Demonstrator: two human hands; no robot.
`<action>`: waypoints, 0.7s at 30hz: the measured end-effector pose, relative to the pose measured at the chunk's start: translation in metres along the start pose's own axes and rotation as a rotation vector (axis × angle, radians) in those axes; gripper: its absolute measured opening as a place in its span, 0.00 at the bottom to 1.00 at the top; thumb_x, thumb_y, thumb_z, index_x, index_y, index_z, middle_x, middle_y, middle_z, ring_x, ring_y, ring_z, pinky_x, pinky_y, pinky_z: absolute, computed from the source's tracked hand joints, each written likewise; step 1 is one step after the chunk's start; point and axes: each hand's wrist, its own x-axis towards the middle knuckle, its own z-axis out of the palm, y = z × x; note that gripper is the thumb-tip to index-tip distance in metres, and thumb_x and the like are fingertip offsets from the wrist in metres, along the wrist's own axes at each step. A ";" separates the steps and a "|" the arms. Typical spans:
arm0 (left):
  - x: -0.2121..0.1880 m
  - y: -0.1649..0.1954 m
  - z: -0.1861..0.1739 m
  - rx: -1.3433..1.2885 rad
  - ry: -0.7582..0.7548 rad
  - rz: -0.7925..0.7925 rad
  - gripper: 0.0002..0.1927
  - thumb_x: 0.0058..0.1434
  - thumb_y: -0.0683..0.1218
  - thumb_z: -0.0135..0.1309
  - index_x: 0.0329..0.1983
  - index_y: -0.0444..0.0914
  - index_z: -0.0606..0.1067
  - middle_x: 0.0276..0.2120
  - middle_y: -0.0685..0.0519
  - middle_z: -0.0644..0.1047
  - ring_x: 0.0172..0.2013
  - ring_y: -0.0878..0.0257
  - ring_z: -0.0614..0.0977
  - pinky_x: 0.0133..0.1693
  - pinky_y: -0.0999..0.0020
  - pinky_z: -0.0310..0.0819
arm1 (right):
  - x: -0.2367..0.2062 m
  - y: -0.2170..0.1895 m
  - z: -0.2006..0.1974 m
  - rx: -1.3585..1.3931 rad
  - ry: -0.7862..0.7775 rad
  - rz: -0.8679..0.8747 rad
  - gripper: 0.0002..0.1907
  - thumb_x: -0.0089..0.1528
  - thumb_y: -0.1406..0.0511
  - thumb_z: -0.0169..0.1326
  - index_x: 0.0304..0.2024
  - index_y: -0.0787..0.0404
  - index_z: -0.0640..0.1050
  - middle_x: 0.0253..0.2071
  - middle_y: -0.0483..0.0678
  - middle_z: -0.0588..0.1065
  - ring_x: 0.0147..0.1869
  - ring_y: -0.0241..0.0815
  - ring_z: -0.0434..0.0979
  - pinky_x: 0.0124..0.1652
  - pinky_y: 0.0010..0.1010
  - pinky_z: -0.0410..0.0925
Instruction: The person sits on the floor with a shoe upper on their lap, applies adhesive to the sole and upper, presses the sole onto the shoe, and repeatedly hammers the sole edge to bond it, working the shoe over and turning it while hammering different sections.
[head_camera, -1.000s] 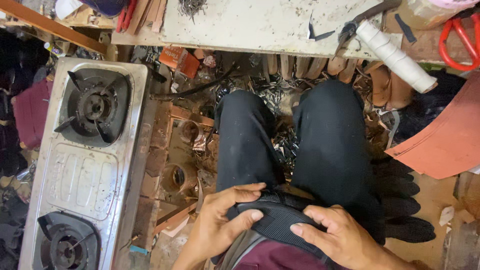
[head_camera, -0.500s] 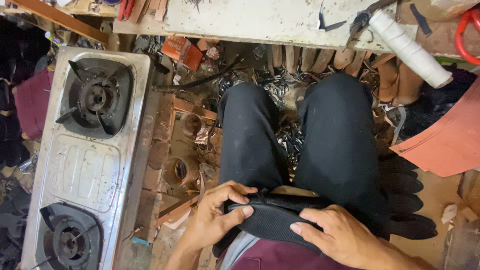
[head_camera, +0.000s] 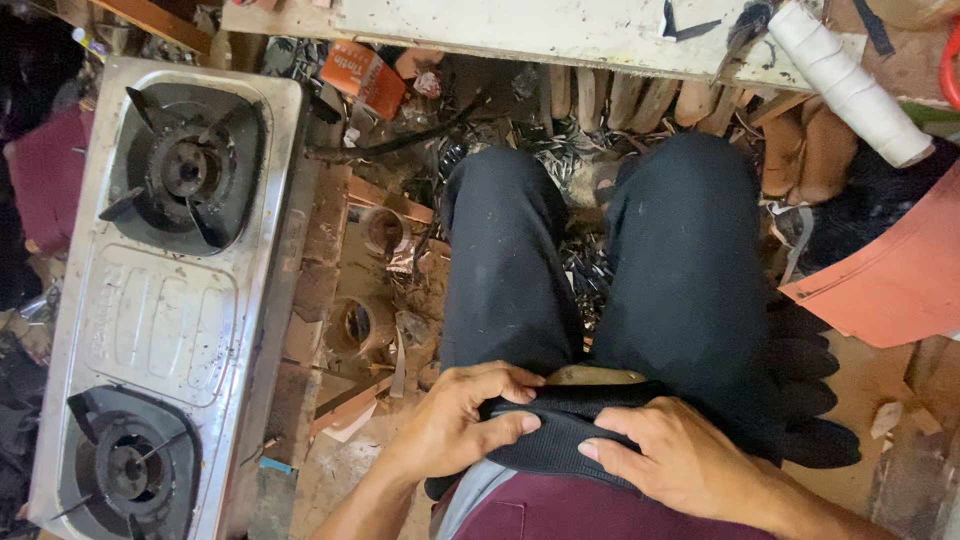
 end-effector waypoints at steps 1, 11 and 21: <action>-0.001 -0.002 0.003 -0.006 0.035 -0.019 0.11 0.59 0.43 0.64 0.40 0.32 0.77 0.48 0.44 0.83 0.50 0.53 0.86 0.51 0.63 0.78 | -0.002 -0.001 -0.004 0.002 -0.007 0.033 0.14 0.58 0.54 0.60 0.36 0.56 0.82 0.21 0.55 0.77 0.24 0.52 0.81 0.29 0.40 0.71; 0.001 -0.018 0.050 -0.323 0.593 0.177 0.12 0.64 0.38 0.58 0.49 0.30 0.75 0.55 0.39 0.79 0.57 0.52 0.81 0.60 0.60 0.71 | -0.025 0.036 -0.048 0.851 0.523 -0.144 0.35 0.54 0.77 0.61 0.65 0.69 0.70 0.53 0.57 0.80 0.51 0.42 0.81 0.49 0.32 0.74; 0.046 0.016 0.031 0.360 0.259 0.069 0.20 0.61 0.45 0.64 0.55 0.35 0.76 0.44 0.44 0.79 0.40 0.44 0.82 0.41 0.58 0.77 | 0.055 0.080 -0.046 1.092 0.619 -0.244 0.22 0.57 0.79 0.59 0.56 0.73 0.76 0.44 0.52 0.80 0.46 0.38 0.79 0.49 0.29 0.73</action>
